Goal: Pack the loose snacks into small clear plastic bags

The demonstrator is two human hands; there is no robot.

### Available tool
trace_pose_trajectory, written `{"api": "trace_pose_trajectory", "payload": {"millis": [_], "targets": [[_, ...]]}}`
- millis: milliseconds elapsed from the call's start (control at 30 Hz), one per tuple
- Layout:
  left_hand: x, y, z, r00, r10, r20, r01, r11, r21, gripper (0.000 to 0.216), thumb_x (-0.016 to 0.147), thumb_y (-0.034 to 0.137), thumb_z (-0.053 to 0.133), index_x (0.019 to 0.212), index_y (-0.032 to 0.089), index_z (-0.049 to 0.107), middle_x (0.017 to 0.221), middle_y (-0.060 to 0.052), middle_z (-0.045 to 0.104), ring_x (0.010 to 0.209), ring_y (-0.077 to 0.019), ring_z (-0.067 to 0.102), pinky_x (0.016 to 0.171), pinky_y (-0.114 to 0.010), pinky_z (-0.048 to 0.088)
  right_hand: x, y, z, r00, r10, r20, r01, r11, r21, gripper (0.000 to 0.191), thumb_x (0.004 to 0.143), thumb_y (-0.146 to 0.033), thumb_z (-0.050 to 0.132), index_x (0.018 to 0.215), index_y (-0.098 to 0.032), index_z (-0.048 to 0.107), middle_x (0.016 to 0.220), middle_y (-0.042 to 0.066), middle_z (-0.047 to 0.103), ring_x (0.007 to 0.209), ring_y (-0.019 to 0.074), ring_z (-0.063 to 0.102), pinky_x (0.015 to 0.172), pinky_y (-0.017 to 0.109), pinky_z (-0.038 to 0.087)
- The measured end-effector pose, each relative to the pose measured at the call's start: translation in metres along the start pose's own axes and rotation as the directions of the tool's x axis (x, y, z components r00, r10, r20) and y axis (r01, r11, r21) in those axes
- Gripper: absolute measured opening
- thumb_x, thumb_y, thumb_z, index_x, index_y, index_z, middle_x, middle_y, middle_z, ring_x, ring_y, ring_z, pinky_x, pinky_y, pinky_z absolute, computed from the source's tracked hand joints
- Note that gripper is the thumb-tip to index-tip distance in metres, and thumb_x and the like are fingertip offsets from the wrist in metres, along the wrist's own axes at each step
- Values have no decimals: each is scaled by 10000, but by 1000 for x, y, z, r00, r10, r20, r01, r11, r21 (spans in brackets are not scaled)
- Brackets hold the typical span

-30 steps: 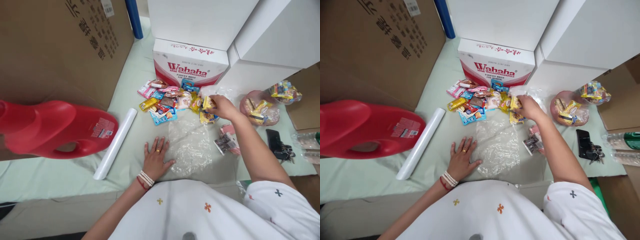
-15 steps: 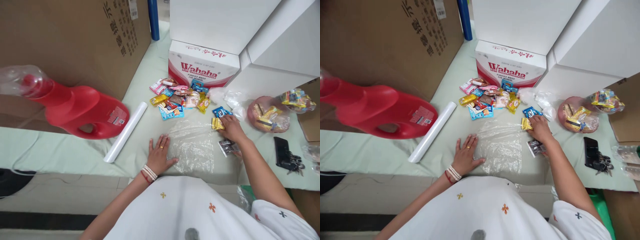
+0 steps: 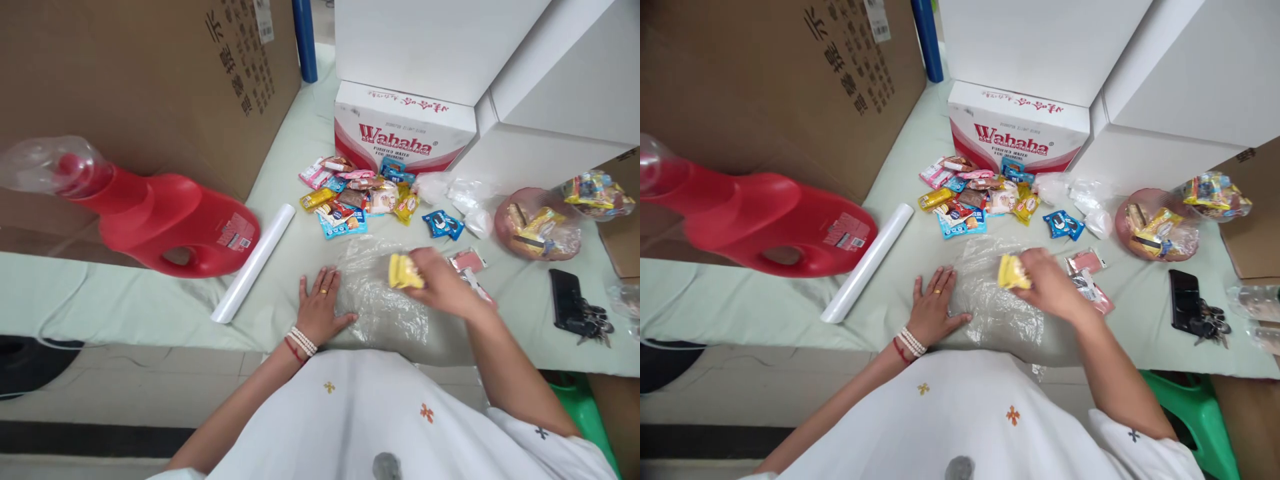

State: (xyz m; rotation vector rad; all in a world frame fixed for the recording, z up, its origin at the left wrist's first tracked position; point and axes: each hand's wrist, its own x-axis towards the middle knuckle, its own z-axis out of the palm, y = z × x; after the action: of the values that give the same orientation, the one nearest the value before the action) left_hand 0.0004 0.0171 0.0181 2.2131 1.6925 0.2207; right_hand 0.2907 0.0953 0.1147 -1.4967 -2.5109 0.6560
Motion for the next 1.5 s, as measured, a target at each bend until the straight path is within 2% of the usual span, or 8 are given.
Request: {"api": "trace_pose_trajectory", "payload": {"millis": [167, 300, 700, 1000, 1167, 1267, 1367, 1500], "targets": [[-3, -2, -3, 1000, -11, -25, 11, 1000, -16, 864, 868, 616, 653, 1568, 178, 401, 1624, -214, 394, 1509, -392, 357, 1230, -683, 89, 21, -36, 62, 993, -15, 116, 32, 989, -147, 467, 795, -328, 792, 1203, -194, 608, 1205, 155, 620, 1218, 355, 506, 1052, 522, 396], [-11, -16, -10, 997, 58, -41, -59, 998, -23, 667, 952, 547, 564, 1533, 237, 460, 1625, -189, 406, 1483, -357, 408, 1203, -692, 164, -18, -22, 50, 996, -92, -6, 92, 996, 20, 784, 852, -376, 776, 1515, -244, 379, 1479, 170, 475, 1389, 353, 411, 1127, 552, 388], [-9, -52, -30, 902, 429, 43, -423, 901, -100, 295, 909, 420, 653, 1188, 407, 744, 1404, -53, 670, 1493, -356, 389, 1215, -718, -3, -116, -12, 100, 981, -68, -183, 107, 971, 215, 193, 961, -215, 555, 1049, -307, 701, 1211, 92, 664, 1233, 302, 586, 1010, 532, 529], [49, -55, -26, 991, -3, -136, -57, 902, -429, 375, 985, 390, 434, 716, 230, 642, 818, -74, 718, 1043, -243, 667, 1036, -452, 486, -22, 19, 46, 937, 340, 81, -324, 756, 569, 365, 941, -568, 486, 923, -222, 599, 678, -11, 595, 589, 154, 522, 567, 263, 427], [46, -44, -35, 714, -436, -547, 280, 895, -348, 241, 952, 369, 482, 939, 204, 657, 995, -132, 676, 1051, -295, 602, 990, -499, 463, 6, 33, 63, 894, 435, 103, -438, 806, 399, 374, 866, -553, 503, 754, -209, 598, 624, -11, 572, 577, 144, 457, 549, 252, 336], [22, -13, -43, 735, -149, -661, 79, 988, -135, 219, 967, 283, 485, 1024, 217, 686, 1065, -129, 687, 1137, -305, 581, 1060, -523, 363, 4, 33, 68, 901, 418, 116, -430, 828, 360, 386, 879, -557, 484, 736, -214, 587, 601, -17, 563, 574, 145, 453, 555, 256, 325], [13, 26, -39, 875, 386, -292, -400, 917, 15, 362, 958, 207, 489, 1233, 332, 689, 1220, -60, 727, 1167, -249, 606, 1001, -434, 370, -1, 37, 62, 910, 396, 122, -413, 848, 331, 383, 898, -545, 475, 757, -212, 604, 599, -21, 560, 576, 146, 460, 555, 253, 325], [37, 52, -19, 897, 442, -14, -440, 896, 57, 520, 964, 135, 458, 1447, 291, 570, 1463, -64, 627, 1161, -231, 603, 866, -407, 401, 4, 52, 30, 927, 280, 251, -337, 915, 221, 329, 906, -490, 533, 890, -200, 688, 693, 3, 630, 620, 160, 528, 596, 257, 386]]}}
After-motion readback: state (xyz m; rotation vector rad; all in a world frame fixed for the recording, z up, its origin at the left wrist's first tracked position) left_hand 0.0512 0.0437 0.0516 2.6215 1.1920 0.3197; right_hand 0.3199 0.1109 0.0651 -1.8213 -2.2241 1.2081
